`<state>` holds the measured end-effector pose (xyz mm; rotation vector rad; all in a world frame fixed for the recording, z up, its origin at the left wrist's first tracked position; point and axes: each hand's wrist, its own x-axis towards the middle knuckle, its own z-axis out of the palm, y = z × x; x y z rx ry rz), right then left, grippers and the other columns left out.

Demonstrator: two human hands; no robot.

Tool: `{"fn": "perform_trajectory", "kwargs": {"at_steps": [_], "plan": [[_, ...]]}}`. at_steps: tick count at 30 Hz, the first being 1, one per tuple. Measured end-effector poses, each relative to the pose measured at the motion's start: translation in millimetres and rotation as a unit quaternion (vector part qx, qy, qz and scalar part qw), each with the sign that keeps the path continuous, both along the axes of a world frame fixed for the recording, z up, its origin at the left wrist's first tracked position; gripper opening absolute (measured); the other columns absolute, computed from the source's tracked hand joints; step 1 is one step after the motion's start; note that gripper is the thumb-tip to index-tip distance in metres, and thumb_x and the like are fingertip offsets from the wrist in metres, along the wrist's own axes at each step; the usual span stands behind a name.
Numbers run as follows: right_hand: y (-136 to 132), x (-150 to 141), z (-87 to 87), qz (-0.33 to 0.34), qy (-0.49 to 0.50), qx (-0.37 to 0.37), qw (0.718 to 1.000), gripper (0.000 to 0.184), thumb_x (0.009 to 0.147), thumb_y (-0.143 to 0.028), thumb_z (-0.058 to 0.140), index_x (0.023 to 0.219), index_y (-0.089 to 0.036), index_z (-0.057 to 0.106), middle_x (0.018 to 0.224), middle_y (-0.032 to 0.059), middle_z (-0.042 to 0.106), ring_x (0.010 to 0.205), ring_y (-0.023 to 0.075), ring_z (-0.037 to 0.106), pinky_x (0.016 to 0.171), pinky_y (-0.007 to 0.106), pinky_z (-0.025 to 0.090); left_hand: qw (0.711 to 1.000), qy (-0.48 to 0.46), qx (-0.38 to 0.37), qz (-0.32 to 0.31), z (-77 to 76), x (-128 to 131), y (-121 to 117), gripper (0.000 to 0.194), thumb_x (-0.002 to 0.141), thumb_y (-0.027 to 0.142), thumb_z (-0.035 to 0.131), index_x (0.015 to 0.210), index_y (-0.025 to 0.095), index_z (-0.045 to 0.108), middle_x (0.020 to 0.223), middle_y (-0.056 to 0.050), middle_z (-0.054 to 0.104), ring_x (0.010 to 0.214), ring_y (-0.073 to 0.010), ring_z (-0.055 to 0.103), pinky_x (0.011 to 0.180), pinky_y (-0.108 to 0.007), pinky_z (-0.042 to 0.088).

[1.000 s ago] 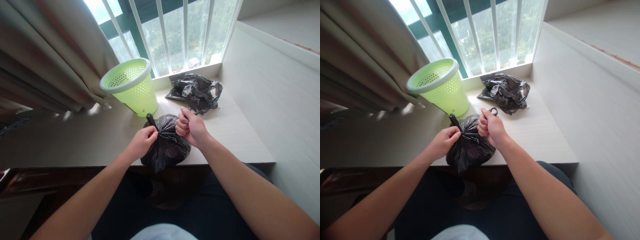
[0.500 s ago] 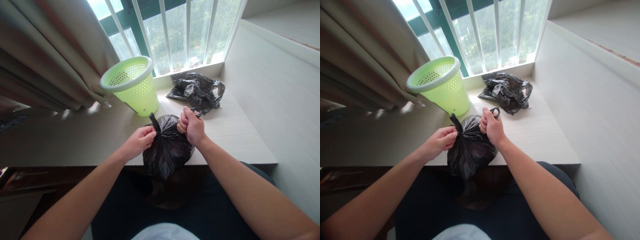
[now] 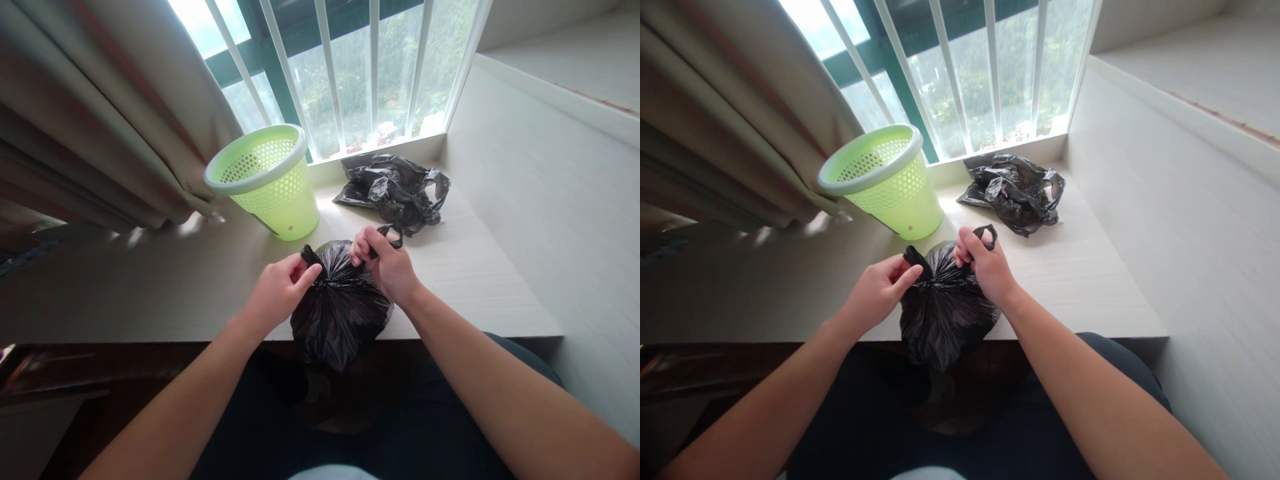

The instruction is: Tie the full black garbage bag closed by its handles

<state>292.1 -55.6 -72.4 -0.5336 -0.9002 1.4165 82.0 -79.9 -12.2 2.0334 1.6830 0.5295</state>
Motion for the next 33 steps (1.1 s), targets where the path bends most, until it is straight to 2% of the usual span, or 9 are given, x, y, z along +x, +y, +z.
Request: {"fn": "perform_trajectory", "kwargs": {"at_steps": [3,6,10,13,17,20,24,28,33], "plan": [[-6.7,-3.4,-2.3,-0.039,-0.065,0.031,0.997,0.042,0.095,-0.059,0.071,0.081,-0.021,0.06,0.081,-0.0003,0.055,0.081,0.0161,0.055,0.082,0.032,0.048,0.996,0.014,0.071,0.055,5.6,1.1,7.7,0.048,0.087,0.068,0.07,0.084,0.022,0.058,0.063,0.005,0.05,0.06,-0.0141,0.046,0.061,-0.028,0.033],[-10.5,5.4,2.1,-0.019,-0.202,0.076,0.976,0.034,0.094,-0.054,0.072,0.105,-0.023,0.063,0.1,0.0032,0.063,0.096,0.0209,0.059,0.093,0.037,0.049,0.998,-0.024,0.035,0.041,6.5,0.2,16.3,0.051,0.085,0.066,0.073,0.107,0.02,0.07,0.066,0.004,0.057,0.063,-0.0166,0.054,0.063,-0.028,0.038],[-6.7,33.1,12.0,-0.006,-0.427,0.19,0.884,0.05,0.087,-0.036,0.075,0.133,-0.023,0.06,0.131,0.0114,0.064,0.126,0.0327,0.053,0.113,0.052,0.042,0.995,-0.091,-0.037,-0.002,4.2,0.3,20.0,0.039,0.088,0.055,0.073,0.096,0.018,0.078,0.077,-0.003,0.072,0.071,-0.0188,0.062,0.065,-0.029,0.044],[0.0,52.1,12.4,-0.017,-0.545,0.215,0.81,0.053,0.084,-0.02,0.065,0.136,-0.023,0.063,0.138,0.0131,0.062,0.131,0.0374,0.049,0.117,0.061,0.036,0.988,-0.152,-0.009,0.031,0.5,0.6,15.2,0.029,0.085,0.047,0.077,0.09,0.018,0.081,0.082,-0.004,0.077,0.074,-0.018,0.065,0.068,-0.027,0.048],[4.5,62.2,8.1,0.005,-0.606,0.216,0.766,0.046,0.086,-0.017,0.065,0.13,-0.025,0.072,0.133,0.0135,0.066,0.131,0.0402,0.051,0.114,0.065,0.037,0.975,-0.204,0.035,0.085,-10.5,-1.6,3.4,0.027,0.085,0.045,0.079,0.091,0.019,0.081,0.083,-0.003,0.076,0.072,-0.0151,0.063,0.066,-0.025,0.047],[3.2,59.4,7.4,0.03,-0.58,0.242,0.777,0.034,0.093,-0.02,0.065,0.125,-0.027,0.075,0.128,0.0119,0.071,0.128,0.0367,0.056,0.111,0.059,0.043,0.975,-0.197,0.026,0.103,-17.2,-3.5,-4.7,0.032,0.086,0.05,0.079,0.096,0.02,0.082,0.073,-0.001,0.07,0.061,-0.0128,0.055,0.056,-0.024,0.04],[1.2,51.3,11.2,0.092,-0.484,0.264,0.829,0.027,0.098,-0.015,0.063,0.116,-0.026,0.079,0.115,0.0077,0.075,0.113,0.0259,0.067,0.102,0.043,0.052,0.978,-0.179,0.026,0.099,-15.0,-3.8,-10.3,0.032,0.087,0.05,0.079,0.098,0.021,0.081,0.07,0.0,0.067,0.057,-0.0121,0.051,0.053,-0.024,0.039],[1.1,45.5,15.1,0.131,-0.413,0.243,0.868,0.021,0.098,-0.018,0.066,0.111,-0.024,0.081,0.105,0.0051,0.074,0.101,0.021,0.068,0.094,0.035,0.054,0.977,-0.19,0.025,0.093,-9.6,-2.0,-12.4,0.029,0.086,0.047,0.079,0.097,0.021,0.081,0.072,-0.001,0.068,0.059,-0.0124,0.054,0.053,-0.023,0.041],[-0.7,34.8,12.0,0.112,-0.383,0.215,0.891,0.022,0.099,-0.021,0.065,0.117,-0.022,0.079,0.117,0.0075,0.065,0.105,0.0191,0.065,0.097,0.033,0.052,0.966,-0.241,0.024,0.094,-12.7,2.6,-19.7,0.027,0.084,0.043,0.08,0.094,0.018,0.08,0.077,-0.002,0.071,0.065,-0.0126,0.057,0.057,-0.022,0.044]]}}
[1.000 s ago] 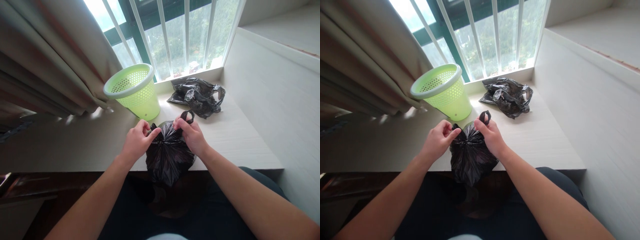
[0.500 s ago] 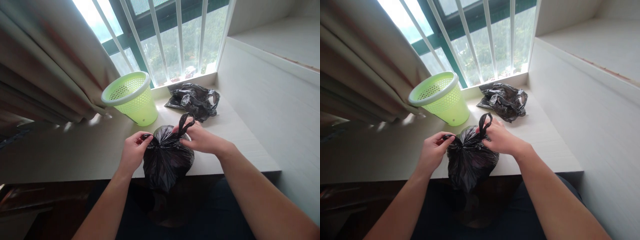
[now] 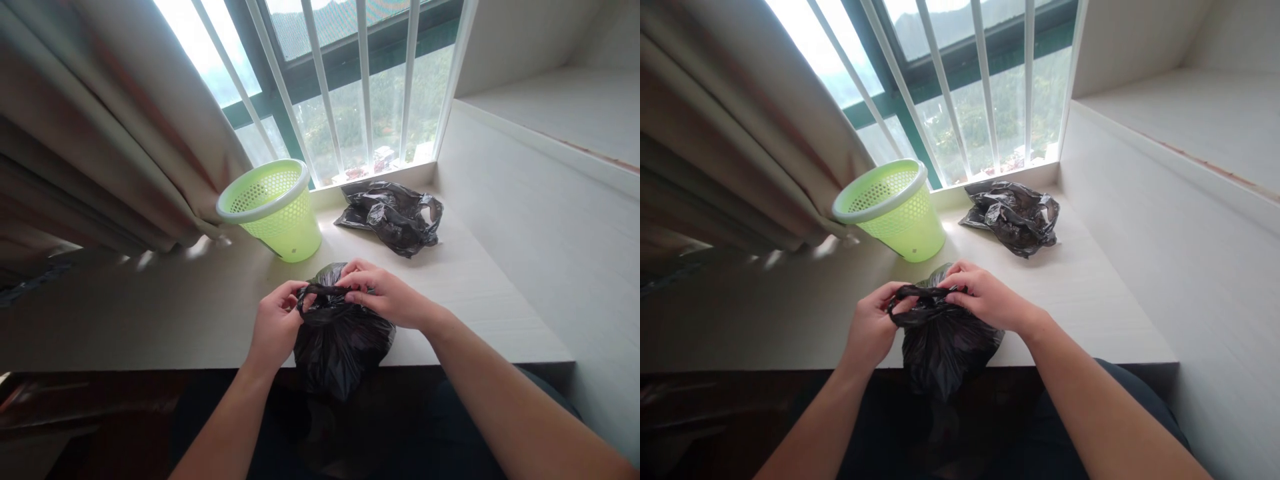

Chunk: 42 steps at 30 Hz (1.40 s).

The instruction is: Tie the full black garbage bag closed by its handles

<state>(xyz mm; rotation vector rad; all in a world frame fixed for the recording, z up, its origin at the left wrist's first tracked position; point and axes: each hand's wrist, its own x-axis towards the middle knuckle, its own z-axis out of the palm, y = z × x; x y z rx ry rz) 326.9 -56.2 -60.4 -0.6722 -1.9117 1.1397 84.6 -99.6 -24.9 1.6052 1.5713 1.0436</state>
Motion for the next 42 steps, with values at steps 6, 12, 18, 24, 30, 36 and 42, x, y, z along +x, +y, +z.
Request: {"fn": "perform_trajectory", "kwargs": {"at_steps": [6,12,18,24,30,36,42], "plan": [[0.0,-4.0,-3.2,0.011,-0.023,0.015,1.0,0.03,0.108,-0.04,0.056,0.112,-0.02,0.078,0.107,0.0084,0.065,0.104,0.0228,0.064,0.097,0.038,0.053,0.998,-0.042,-0.021,0.03,-6.5,-2.7,-5.3,0.037,0.084,0.05,0.081,0.1,0.017,0.079,0.067,0.001,0.062,0.058,-0.0112,0.053,0.052,-0.021,0.041],[2.3,13.5,-1.9,0.043,-0.01,0.016,0.999,0.033,0.105,-0.027,0.054,0.133,-0.024,0.071,0.123,0.0097,0.066,0.108,0.0218,0.063,0.1,0.039,0.054,0.997,-0.056,-0.02,0.045,-4.5,-7.7,-5.6,0.036,0.083,0.048,0.083,0.099,0.017,0.08,0.073,-0.002,0.068,0.058,-0.0104,0.053,0.051,-0.021,0.041],[3.5,20.1,-1.7,0.126,-0.013,0.011,0.992,0.033,0.102,-0.022,0.061,0.132,-0.025,0.074,0.13,0.0105,0.062,0.122,0.0222,0.064,0.107,0.037,0.052,0.997,-0.06,-0.01,0.055,-3.3,-9.7,-6.7,0.034,0.082,0.046,0.083,0.099,0.017,0.078,0.073,-0.001,0.068,0.055,-0.0093,0.052,0.049,-0.021,0.039],[4.2,17.7,-9.4,0.122,-0.036,0.012,0.992,0.031,0.098,-0.017,0.066,0.125,-0.026,0.077,0.129,0.0091,0.063,0.116,0.0208,0.066,0.103,0.036,0.055,0.995,-0.079,-0.009,0.054,-22.7,-10.1,-7.9,0.037,0.086,0.05,0.08,0.103,0.018,0.072,0.076,0.001,0.065,0.06,-0.0109,0.054,0.056,-0.023,0.044],[3.8,10.5,-10.2,0.084,-0.005,0.023,0.996,0.024,0.106,-0.033,0.062,0.113,-0.023,0.082,0.118,0.0106,0.069,0.108,0.0211,0.069,0.099,0.037,0.055,0.995,0.023,0.085,0.048,-31.7,-1.9,-8.9,0.028,0.092,0.045,0.076,0.088,0.02,0.064,0.083,0.0,0.061,0.073,-0.0136,0.055,0.069,-0.025,0.045],[-3.9,-20.6,-12.7,-0.021,0.114,-0.036,0.993,0.039,0.107,-0.052,0.057,0.094,-0.022,0.078,0.104,0.0084,0.074,0.105,0.0229,0.068,0.103,0.042,0.052,0.978,-0.183,0.105,-0.004,-34.2,24.5,3.6,0.027,0.098,0.046,0.071,0.093,0.021,0.062,0.108,-0.007,0.072,0.105,-0.021,0.067,0.098,-0.034,0.052],[-6.0,-48.9,-19.0,-0.039,0.335,-0.227,0.914,0.061,0.097,-0.073,0.061,0.065,-0.023,0.045,0.063,-0.0029,0.044,0.065,0.0167,0.053,0.072,0.036,0.05,0.898,-0.434,0.046,-0.048,-43.6,51.0,15.2,0.039,0.098,0.052,0.072,0.09,0.024,0.047,0.066,0.007,0.05,0.06,-0.0109,0.051,0.069,-0.028,0.049]]}}
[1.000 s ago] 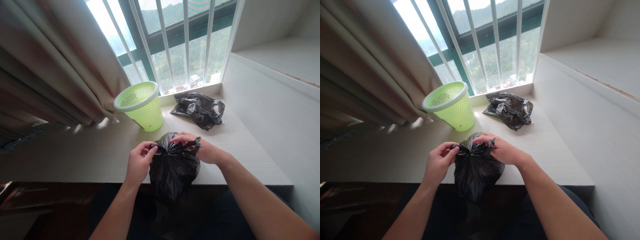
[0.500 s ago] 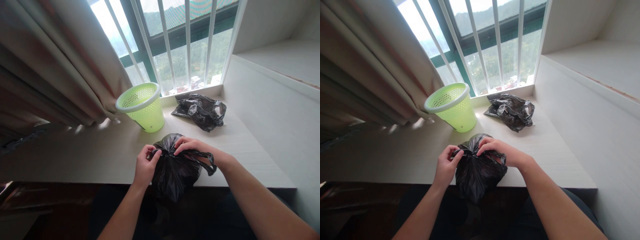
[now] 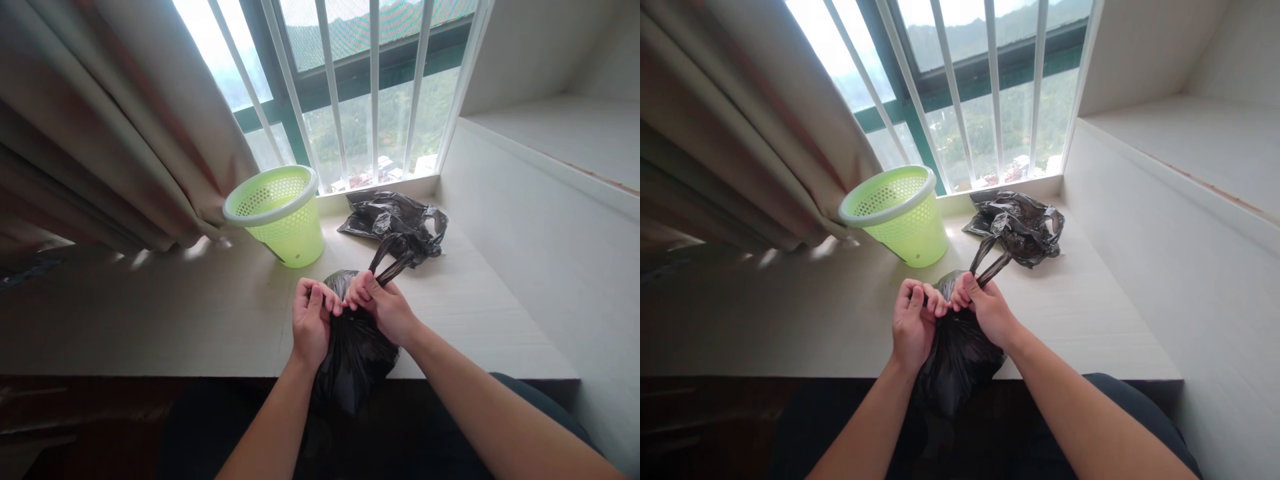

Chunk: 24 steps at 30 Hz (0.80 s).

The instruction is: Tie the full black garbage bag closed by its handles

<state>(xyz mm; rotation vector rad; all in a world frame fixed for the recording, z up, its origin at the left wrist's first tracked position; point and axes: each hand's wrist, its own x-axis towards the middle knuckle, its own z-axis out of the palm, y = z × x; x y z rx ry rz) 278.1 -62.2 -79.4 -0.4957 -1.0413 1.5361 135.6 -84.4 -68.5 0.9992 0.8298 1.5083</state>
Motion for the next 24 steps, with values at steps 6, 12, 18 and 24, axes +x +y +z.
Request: {"fn": "perform_trajectory", "kwargs": {"at_steps": [6,12,18,24], "plan": [[-2.6,-6.7,-7.2,0.018,-0.049,-0.004,0.999,0.066,0.098,-0.071,0.062,0.058,-0.023,0.039,0.055,-0.0058,0.031,0.052,0.0111,0.03,0.052,0.03,0.029,0.998,0.031,-0.011,-0.047,-13.4,7.6,7.9,0.052,0.093,0.055,0.073,0.07,0.022,0.039,0.054,0.009,0.031,0.049,-0.0074,0.028,0.05,-0.024,0.026],[-4.3,-17.4,-10.9,0.004,-0.139,0.014,0.99,0.066,0.097,-0.069,0.063,0.057,-0.023,0.04,0.055,-0.0051,0.034,0.053,0.0102,0.03,0.053,0.03,0.026,0.998,0.055,-0.023,-0.021,-25.4,4.0,10.1,0.052,0.088,0.054,0.071,0.063,0.023,0.037,0.049,0.008,0.033,0.046,-0.0075,0.029,0.048,-0.025,0.025],[-6.8,-22.9,-4.0,0.041,-0.186,0.037,0.981,0.068,0.097,-0.073,0.061,0.056,-0.022,0.042,0.052,-0.0048,0.035,0.051,0.0096,0.031,0.051,0.029,0.025,0.997,0.039,-0.026,-0.054,-29.8,-8.6,7.2,0.058,0.088,0.056,0.07,0.06,0.024,0.031,0.048,0.009,0.029,0.045,-0.0067,0.024,0.045,-0.025,0.02],[-14.4,-14.2,-17.2,0.034,-0.181,0.044,0.982,0.065,0.098,-0.07,0.061,0.057,-0.022,0.043,0.054,-0.0043,0.036,0.053,0.0108,0.032,0.052,0.03,0.025,0.995,0.073,-0.006,-0.072,-42.6,-10.2,6.1,0.055,0.093,0.054,0.068,0.061,0.022,0.036,0.051,0.007,0.034,0.047,-0.0073,0.027,0.048,-0.026,0.023]]}}
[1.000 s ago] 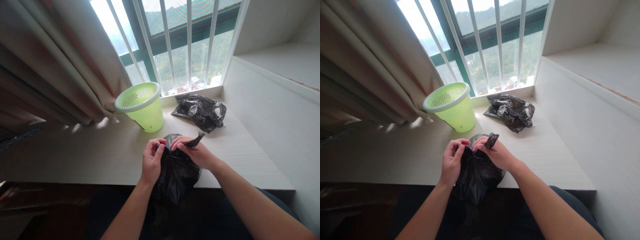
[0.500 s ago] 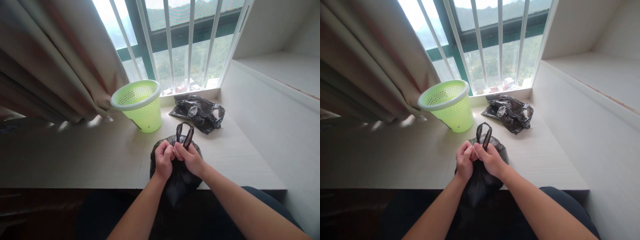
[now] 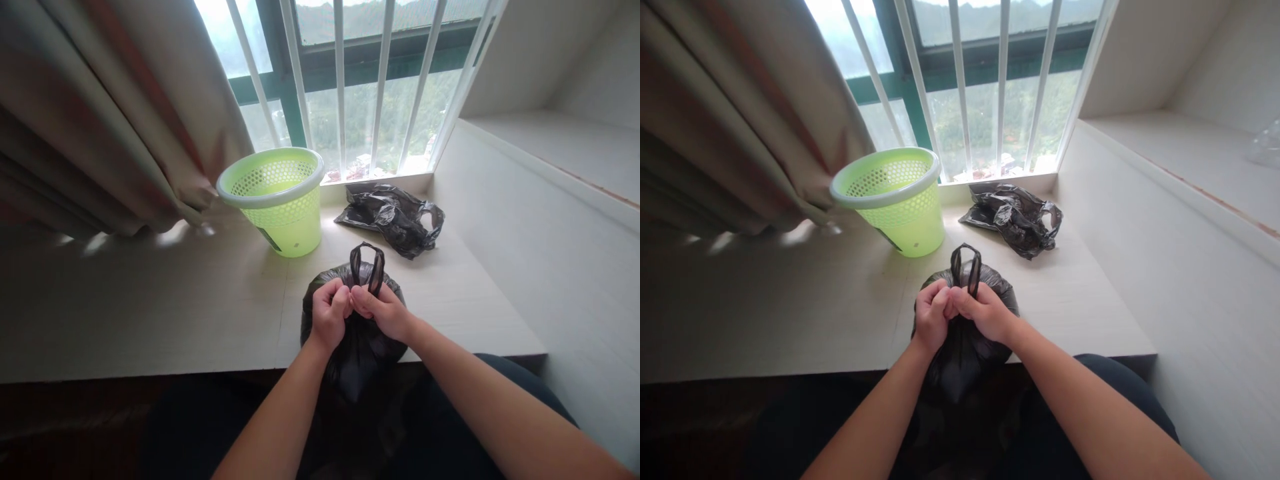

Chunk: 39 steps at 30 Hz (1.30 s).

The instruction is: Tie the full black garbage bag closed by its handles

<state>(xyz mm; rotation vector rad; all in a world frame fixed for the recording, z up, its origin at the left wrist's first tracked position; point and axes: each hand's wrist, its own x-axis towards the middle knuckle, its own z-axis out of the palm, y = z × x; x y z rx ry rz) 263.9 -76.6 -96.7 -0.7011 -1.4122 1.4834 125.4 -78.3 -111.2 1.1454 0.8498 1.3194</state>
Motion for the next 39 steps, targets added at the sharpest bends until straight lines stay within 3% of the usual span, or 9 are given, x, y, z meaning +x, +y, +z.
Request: {"fn": "perform_trajectory", "kwargs": {"at_steps": [9,17,22,30,39], "plan": [[0.7,13.6,-14.4,-0.037,0.038,-0.012,0.999,0.064,0.101,-0.061,0.063,0.053,-0.023,0.043,0.05,-0.0046,0.034,0.049,0.0107,0.033,0.051,0.032,0.025,0.997,0.061,0.046,-0.027,-7.8,10.8,7.6,0.051,0.098,0.052,0.061,0.063,0.022,0.037,0.056,0.005,0.037,0.055,-0.0096,0.032,0.055,-0.027,0.027],[-5.1,3.7,-18.4,-0.084,0.077,-0.056,0.992,0.067,0.091,-0.063,0.075,0.052,-0.023,0.038,0.048,-0.0065,0.029,0.044,0.0078,0.029,0.045,0.029,0.019,0.989,0.112,0.094,-0.015,0.2,10.1,8.4,0.044,0.096,0.046,0.055,0.063,0.022,0.037,0.059,0.005,0.036,0.06,-0.0103,0.035,0.06,-0.026,0.032],[-6.0,-19.9,-14.2,-0.116,0.066,-0.064,0.989,0.067,0.086,-0.064,0.08,0.052,-0.022,0.04,0.046,-0.007,0.03,0.041,0.0064,0.03,0.042,0.026,0.019,0.987,0.116,0.108,-0.031,6.5,-7.2,13.4,0.043,0.094,0.046,0.055,0.062,0.021,0.041,0.06,0.004,0.043,0.06,-0.0108,0.039,0.061,-0.027,0.035],[-0.3,-56.6,-12.2,-0.092,0.05,-0.069,0.992,0.07,0.081,-0.073,0.08,0.053,-0.024,0.039,0.044,-0.0086,0.029,0.036,0.0062,0.029,0.038,0.024,0.021,0.98,0.143,0.12,-0.062,4.2,-44.8,20.3,0.039,0.095,0.046,0.051,0.066,0.021,0.047,0.062,0.003,0.05,0.062,-0.0121,0.044,0.062,-0.026,0.037],[12.7,-82.8,-15.3,-0.063,0.078,-0.081,0.992,0.07,0.077,-0.072,0.083,0.053,-0.023,0.039,0.044,-0.009,0.029,0.036,0.0055,0.029,0.038,0.024,0.02,0.967,0.214,0.136,-0.014,8.6,-70.6,26.7,0.042,0.096,0.05,0.047,0.066,0.021,0.046,0.065,0.002,0.051,0.064,-0.0134,0.044,0.063,-0.028,0.037]]}}
